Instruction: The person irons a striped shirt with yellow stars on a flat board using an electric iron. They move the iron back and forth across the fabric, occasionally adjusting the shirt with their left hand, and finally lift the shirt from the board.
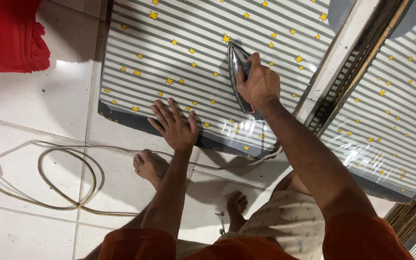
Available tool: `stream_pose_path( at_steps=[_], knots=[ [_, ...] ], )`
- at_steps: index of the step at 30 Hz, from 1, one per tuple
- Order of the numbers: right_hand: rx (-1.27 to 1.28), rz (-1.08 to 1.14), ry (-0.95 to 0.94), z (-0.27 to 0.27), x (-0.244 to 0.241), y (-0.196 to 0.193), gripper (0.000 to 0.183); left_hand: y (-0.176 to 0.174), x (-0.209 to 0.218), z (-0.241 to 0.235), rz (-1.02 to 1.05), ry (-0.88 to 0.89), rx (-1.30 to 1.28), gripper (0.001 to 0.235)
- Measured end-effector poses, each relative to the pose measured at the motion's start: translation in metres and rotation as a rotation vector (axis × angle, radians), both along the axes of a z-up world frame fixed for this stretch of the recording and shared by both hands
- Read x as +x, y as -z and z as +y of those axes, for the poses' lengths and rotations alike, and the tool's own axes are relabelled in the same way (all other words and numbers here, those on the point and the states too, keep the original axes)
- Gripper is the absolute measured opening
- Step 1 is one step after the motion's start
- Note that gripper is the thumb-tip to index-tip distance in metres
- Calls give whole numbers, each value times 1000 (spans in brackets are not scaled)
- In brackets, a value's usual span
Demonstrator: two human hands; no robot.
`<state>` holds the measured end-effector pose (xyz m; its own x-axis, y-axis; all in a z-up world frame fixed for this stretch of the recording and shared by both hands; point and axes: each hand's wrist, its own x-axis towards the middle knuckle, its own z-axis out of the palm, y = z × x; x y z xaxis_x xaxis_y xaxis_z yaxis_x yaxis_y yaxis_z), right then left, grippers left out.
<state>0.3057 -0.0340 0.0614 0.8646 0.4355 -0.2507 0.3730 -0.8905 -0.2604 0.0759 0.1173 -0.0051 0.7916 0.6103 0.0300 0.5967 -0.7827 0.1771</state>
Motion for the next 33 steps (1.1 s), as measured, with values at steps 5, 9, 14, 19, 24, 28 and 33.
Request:
stream_pose_path(
  at_steps=[5, 9, 14, 19, 24, 28, 33],
  knots=[
    [-56, -59, -16, 3, 2, -4, 26, 1, 1, 0, -7, -3, -30, 81],
    [-8, -2, 18, 5, 1, -12, 26, 2, 0, 0, -15, -11, -40, 81],
    [53, 20, 110, -2, -4, 0, 31, 1, -4, -1, -35, -20, -25, 81],
    [233, 31, 319, 36, 10, 5, 33, -5, -2, -4, -140, -89, -27, 72],
    [209, -48, 502, 94, 27, 22, 33, -9, 2, -1, -117, -67, -20, 72],
    [211, -126, 451, 97, 28, 24, 33, -10, 3, 1, -44, -64, -15, 74],
    [221, -92, 469, 97, 27, 17, 28, -11, 1, 1, -73, -47, -48, 74]
  ],
)
